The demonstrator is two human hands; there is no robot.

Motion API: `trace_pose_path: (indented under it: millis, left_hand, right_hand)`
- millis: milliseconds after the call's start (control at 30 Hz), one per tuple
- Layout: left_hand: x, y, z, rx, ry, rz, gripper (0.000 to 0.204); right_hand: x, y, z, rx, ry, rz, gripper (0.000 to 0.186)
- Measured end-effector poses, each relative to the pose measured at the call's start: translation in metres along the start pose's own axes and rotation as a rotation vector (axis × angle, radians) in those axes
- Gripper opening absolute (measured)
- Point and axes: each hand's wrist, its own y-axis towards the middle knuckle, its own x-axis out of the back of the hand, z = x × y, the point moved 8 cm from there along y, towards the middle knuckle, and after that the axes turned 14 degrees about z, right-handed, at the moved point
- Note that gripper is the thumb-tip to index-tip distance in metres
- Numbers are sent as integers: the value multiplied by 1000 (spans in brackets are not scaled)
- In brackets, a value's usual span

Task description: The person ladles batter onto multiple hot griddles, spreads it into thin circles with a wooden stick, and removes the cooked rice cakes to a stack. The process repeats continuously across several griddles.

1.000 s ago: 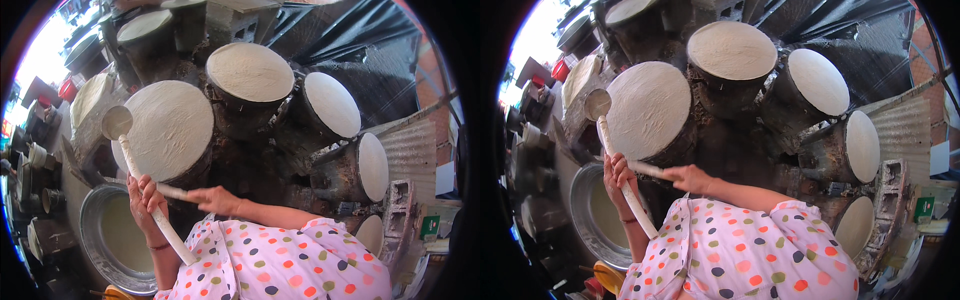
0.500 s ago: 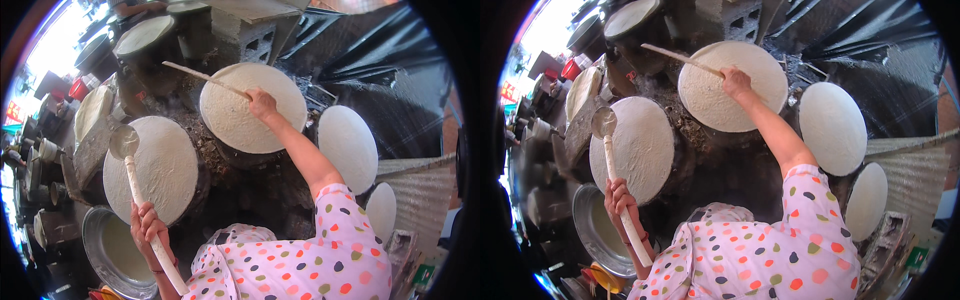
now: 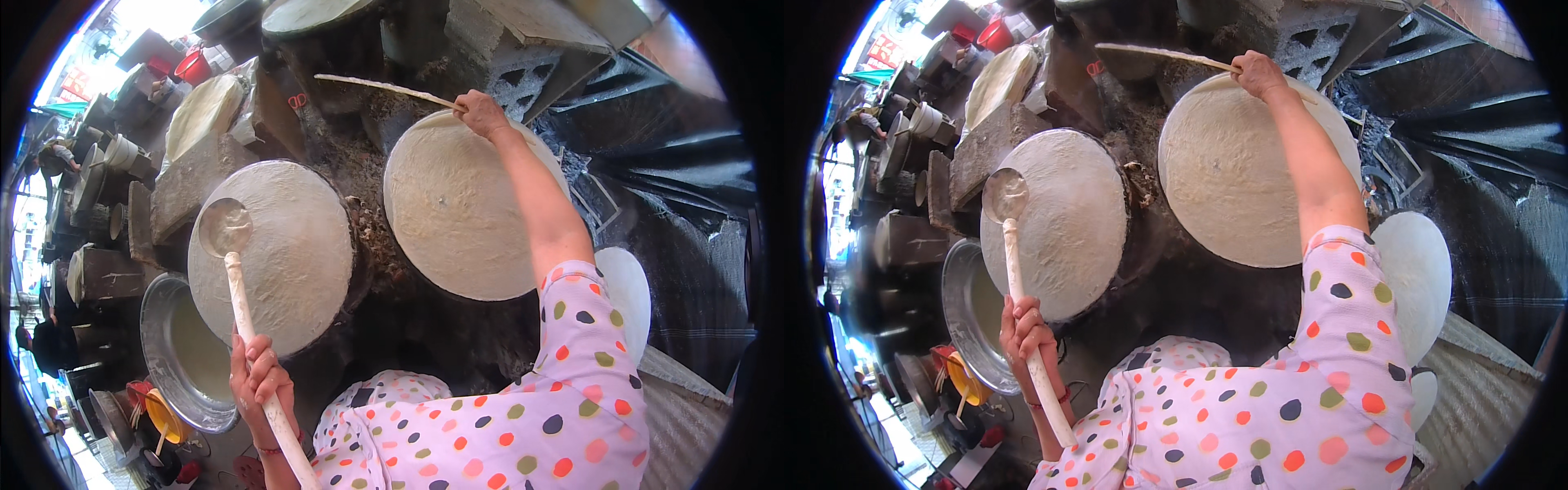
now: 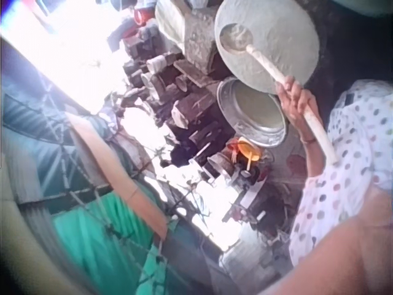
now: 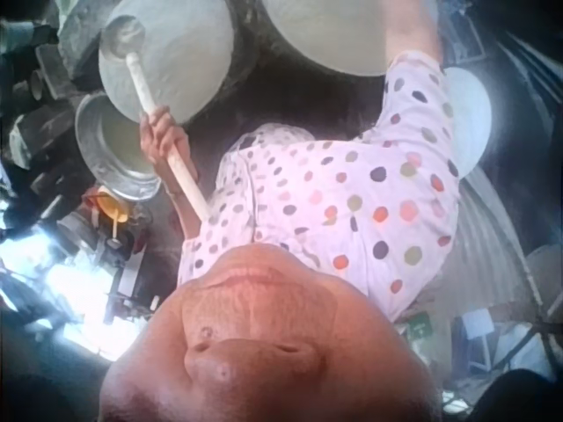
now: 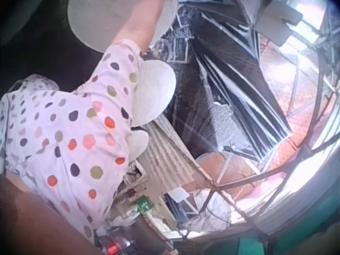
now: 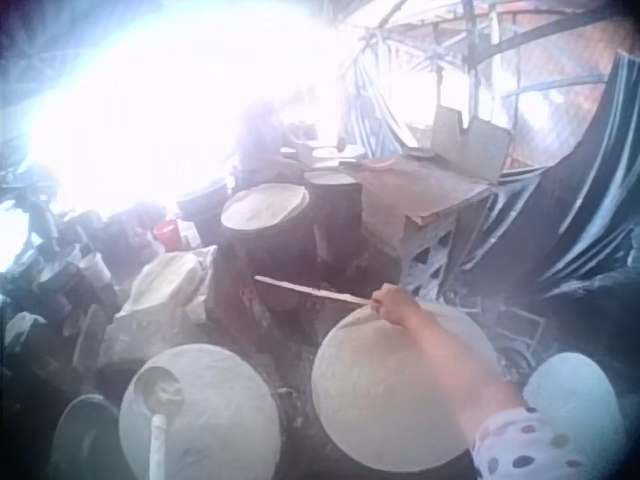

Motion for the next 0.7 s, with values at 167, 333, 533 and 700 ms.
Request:
trace_pose_path:
  millis: [167,333,533,700]
  left_hand:
    - [-4,12,9,66,-52,52,19]
    - [-7,27,13,186,-26,111,25]
    - [8,15,1,91,48,17,40]
    - [11,5,0,52,43,-21,39]
  right_hand:
    - [40,-35,9,168,113,-184,17]
    - [18,-26,-5,5,110,-231,26]
    - [-22,11,8,18,63,-100,31]
    - [2,-2,17,150,47,-50,13]
